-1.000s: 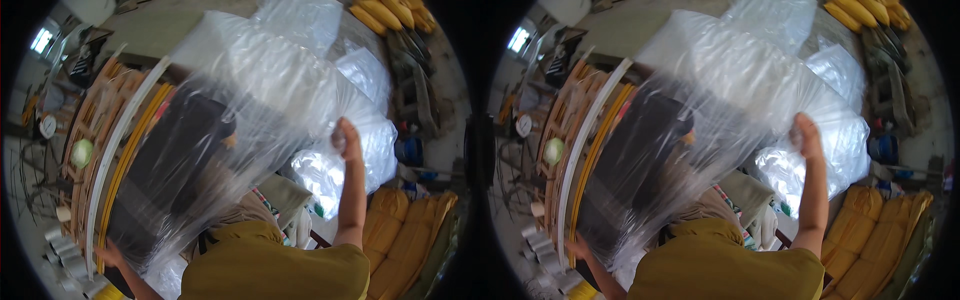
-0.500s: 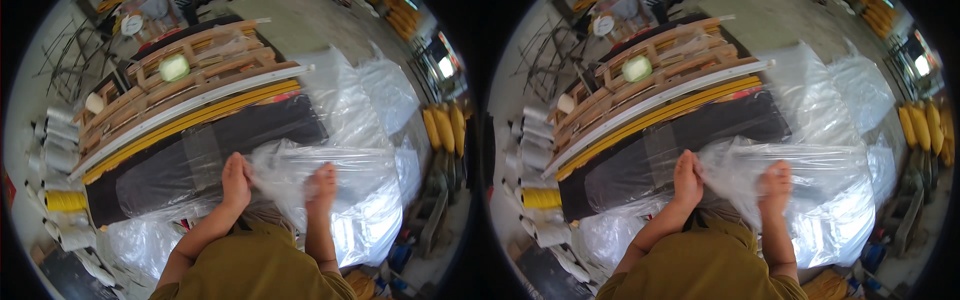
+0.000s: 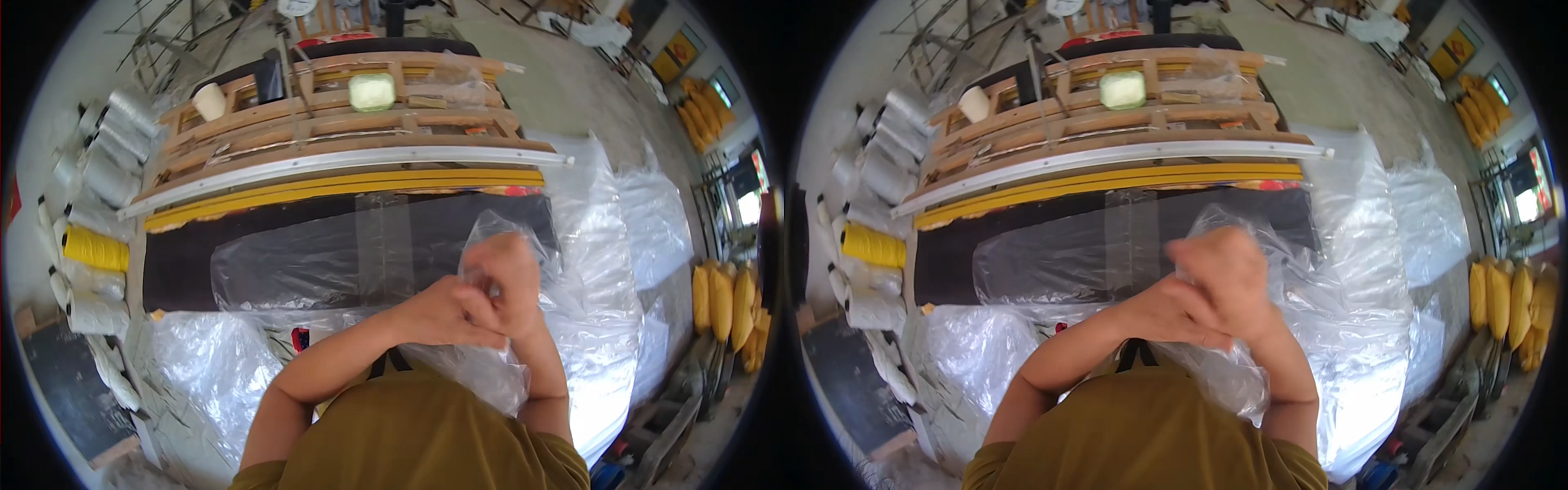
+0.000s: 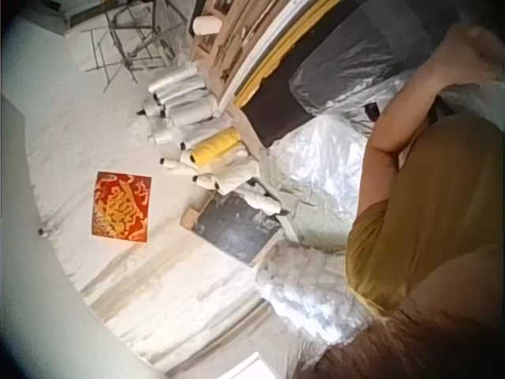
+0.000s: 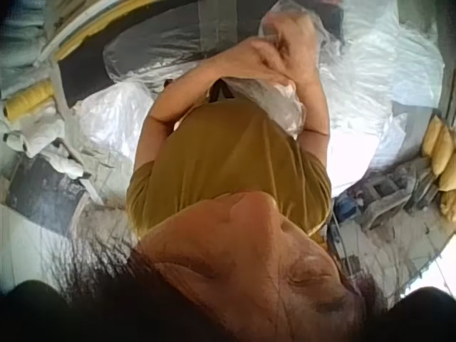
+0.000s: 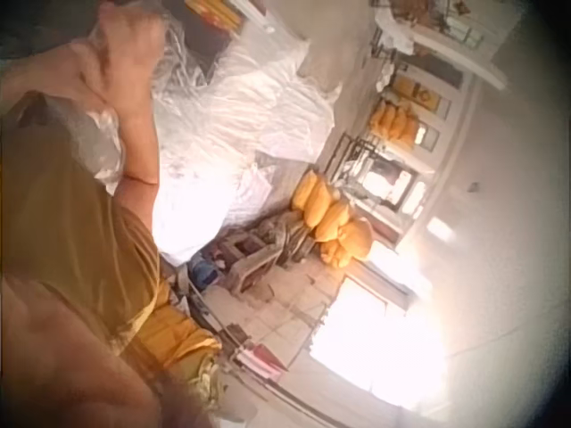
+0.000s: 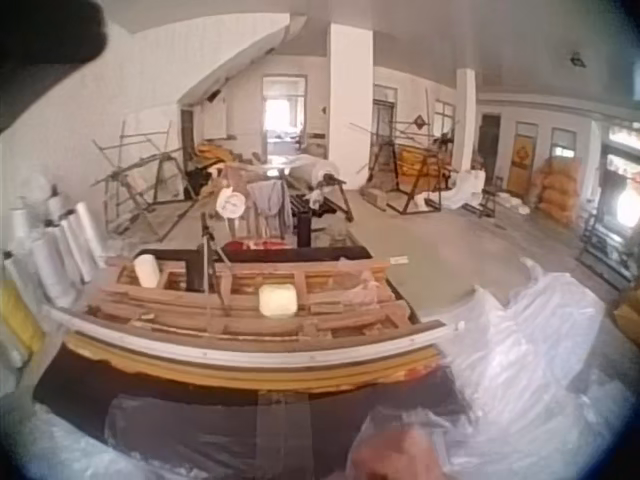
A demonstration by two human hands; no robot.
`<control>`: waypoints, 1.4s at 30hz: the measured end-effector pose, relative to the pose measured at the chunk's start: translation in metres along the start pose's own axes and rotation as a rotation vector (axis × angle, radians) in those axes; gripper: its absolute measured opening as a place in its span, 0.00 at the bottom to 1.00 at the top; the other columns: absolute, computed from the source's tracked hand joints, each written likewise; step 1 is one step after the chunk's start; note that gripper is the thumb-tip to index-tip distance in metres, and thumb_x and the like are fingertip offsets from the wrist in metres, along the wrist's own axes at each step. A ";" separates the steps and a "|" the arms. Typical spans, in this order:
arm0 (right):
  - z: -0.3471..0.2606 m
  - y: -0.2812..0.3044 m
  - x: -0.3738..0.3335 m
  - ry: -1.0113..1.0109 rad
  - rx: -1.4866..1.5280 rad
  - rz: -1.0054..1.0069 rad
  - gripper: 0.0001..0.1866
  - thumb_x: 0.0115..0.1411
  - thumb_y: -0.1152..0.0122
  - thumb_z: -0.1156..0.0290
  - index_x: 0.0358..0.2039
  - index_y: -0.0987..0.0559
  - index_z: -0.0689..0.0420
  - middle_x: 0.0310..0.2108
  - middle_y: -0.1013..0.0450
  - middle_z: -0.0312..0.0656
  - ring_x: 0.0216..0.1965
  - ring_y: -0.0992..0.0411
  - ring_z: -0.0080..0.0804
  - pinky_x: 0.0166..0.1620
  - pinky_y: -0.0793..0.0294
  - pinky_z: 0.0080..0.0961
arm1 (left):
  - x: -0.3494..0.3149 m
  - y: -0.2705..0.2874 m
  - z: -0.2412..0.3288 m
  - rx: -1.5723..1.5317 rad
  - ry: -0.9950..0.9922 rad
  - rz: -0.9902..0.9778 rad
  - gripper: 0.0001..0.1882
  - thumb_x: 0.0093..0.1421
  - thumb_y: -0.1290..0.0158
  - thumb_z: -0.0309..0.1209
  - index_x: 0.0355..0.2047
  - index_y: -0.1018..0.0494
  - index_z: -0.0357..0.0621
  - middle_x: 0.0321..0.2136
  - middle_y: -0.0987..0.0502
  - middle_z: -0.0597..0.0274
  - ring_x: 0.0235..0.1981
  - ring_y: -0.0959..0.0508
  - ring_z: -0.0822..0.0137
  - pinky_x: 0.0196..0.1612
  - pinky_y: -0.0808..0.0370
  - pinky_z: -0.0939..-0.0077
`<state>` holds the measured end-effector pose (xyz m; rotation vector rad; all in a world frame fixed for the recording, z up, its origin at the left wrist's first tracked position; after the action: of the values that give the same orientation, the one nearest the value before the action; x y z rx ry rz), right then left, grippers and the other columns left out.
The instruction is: The person wraps a large roll of black fabric with clear plastic sheeting. They pull the plastic over the roll, smooth it down, and fold the edges to secure the covering. The person works by hand to ensure the plastic adheres to the fabric roll.
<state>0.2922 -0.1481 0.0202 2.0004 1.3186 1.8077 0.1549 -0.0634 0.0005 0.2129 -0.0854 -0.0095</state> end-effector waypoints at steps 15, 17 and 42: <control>0.022 0.144 -0.242 -0.730 -1.147 -0.694 0.08 0.43 0.46 0.77 0.27 0.23 0.56 0.25 0.31 0.47 0.33 0.30 0.46 0.41 0.34 0.35 | -0.284 0.133 -0.094 0.637 0.234 1.245 0.14 0.49 0.49 0.15 0.35 0.23 0.41 0.35 0.22 0.57 0.37 0.22 0.66 0.39 0.26 0.77; 0.035 0.215 -0.230 -0.761 -1.113 -0.260 0.06 0.46 0.44 0.80 0.26 0.22 0.56 0.29 0.28 0.44 0.36 0.29 0.46 0.39 0.31 0.36 | -0.355 0.160 -0.066 1.027 0.252 1.110 0.08 0.54 0.48 0.19 0.35 0.24 0.38 0.32 0.23 0.61 0.32 0.25 0.70 0.39 0.29 0.80; 0.131 -0.024 -0.130 -0.742 -0.734 -0.496 0.30 0.62 0.55 0.54 0.60 0.41 0.57 0.63 0.49 0.47 0.64 0.52 0.42 0.62 0.57 0.47 | -0.194 0.119 -0.056 -1.096 -0.121 1.371 0.18 0.58 0.49 0.49 0.36 0.29 0.47 0.34 0.25 0.62 0.34 0.25 0.61 0.36 0.27 0.64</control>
<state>0.4070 -0.1640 -0.1257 1.4945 0.6766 0.9471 -0.0335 0.0682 -0.0454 -0.9742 -0.3165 1.2711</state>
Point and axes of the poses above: each hand's wrist, its own x-axis towards the middle knuckle, its own y-axis out of the back of the hand, z = x × y, the point moved 1 cm from there along x, towards the middle knuckle
